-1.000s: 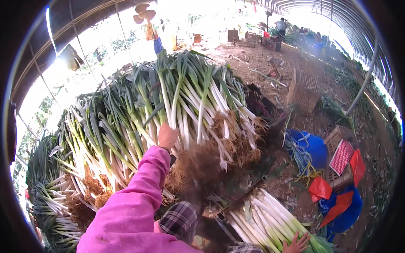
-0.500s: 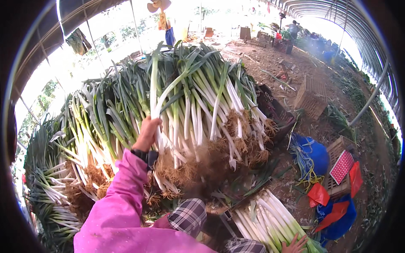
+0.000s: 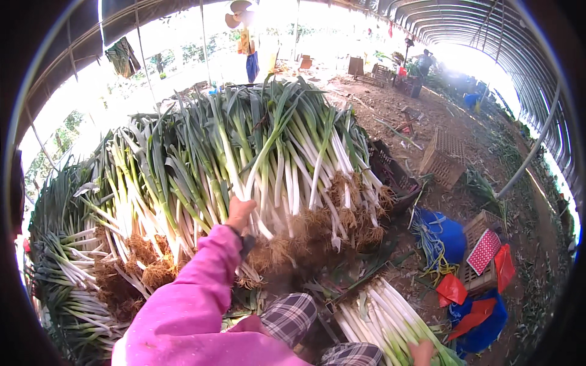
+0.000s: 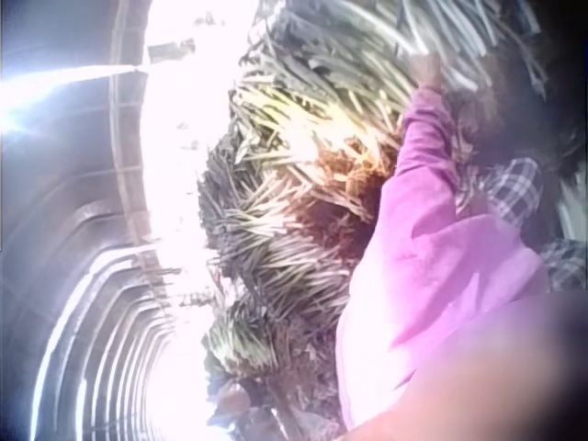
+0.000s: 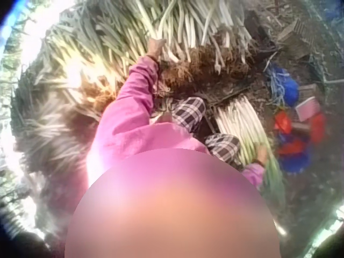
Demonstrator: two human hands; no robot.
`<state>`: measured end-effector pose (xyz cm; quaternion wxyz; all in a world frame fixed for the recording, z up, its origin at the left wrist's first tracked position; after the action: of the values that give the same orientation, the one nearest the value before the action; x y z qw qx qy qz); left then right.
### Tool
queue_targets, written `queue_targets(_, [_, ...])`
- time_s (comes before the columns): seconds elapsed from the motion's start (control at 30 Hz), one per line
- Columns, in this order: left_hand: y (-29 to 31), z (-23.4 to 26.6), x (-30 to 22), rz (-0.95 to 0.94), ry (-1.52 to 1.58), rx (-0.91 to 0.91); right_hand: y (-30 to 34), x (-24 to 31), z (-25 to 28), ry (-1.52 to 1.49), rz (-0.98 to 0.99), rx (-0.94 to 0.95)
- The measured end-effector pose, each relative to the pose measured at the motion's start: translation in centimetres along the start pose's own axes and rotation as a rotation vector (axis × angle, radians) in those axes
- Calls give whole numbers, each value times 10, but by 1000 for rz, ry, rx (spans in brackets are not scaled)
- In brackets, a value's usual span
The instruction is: The person picks up leeks one at a time from a pile, shakes them, and places them onto a metal frame to align them.
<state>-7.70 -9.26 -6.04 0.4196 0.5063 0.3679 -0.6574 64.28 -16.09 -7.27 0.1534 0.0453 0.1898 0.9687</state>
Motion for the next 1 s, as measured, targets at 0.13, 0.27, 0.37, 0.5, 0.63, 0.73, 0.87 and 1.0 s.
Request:
queue_targets(0.13, [98, 91, -116, 15, 128, 432, 26, 139, 54, -1050, 575, -246])
queue_targets(0.27, [178, 207, -153, -90, -129, 532, 137, 345, 64, -1551, 1058, 584])
queue_targets(0.37, [237, 262, -157, 29, -153, 722, 202, 444, 35, -1813, 659, 1195])
queue_targets(0.5, [266, 311, -169, 49, -89, 1009, 230, 455, 60, -2216, 338, 1171])
queue_targets(0.63, [257, 272, -178, -420, -358, 1305, 171, 347, 112, -2562, 610, 736])
queue_targets(0.73, [274, 194, -204, -740, -507, 1334, 124, 212, 148, -2486, 897, 9])
queue_targets(0.87, [324, 47, -207, -1401, -271, 1200, 135, 5, 181, -2420, 969, -586])
queue_targets(1.0, [434, -92, -174, -1585, -42, 1048, 182, -141, 147, -2372, 490, -1024])
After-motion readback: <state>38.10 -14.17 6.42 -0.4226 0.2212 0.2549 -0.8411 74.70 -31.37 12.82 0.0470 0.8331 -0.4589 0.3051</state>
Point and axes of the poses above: each hand's wrist, its own y-axis away from the middle knuckle, its own z-axis out of the back of the hand, x = y × z, the point moved 1 cm from there along -y, towards the middle knuckle, and after that the axes turned 10 degrees about -x, right-handed, at the moved point
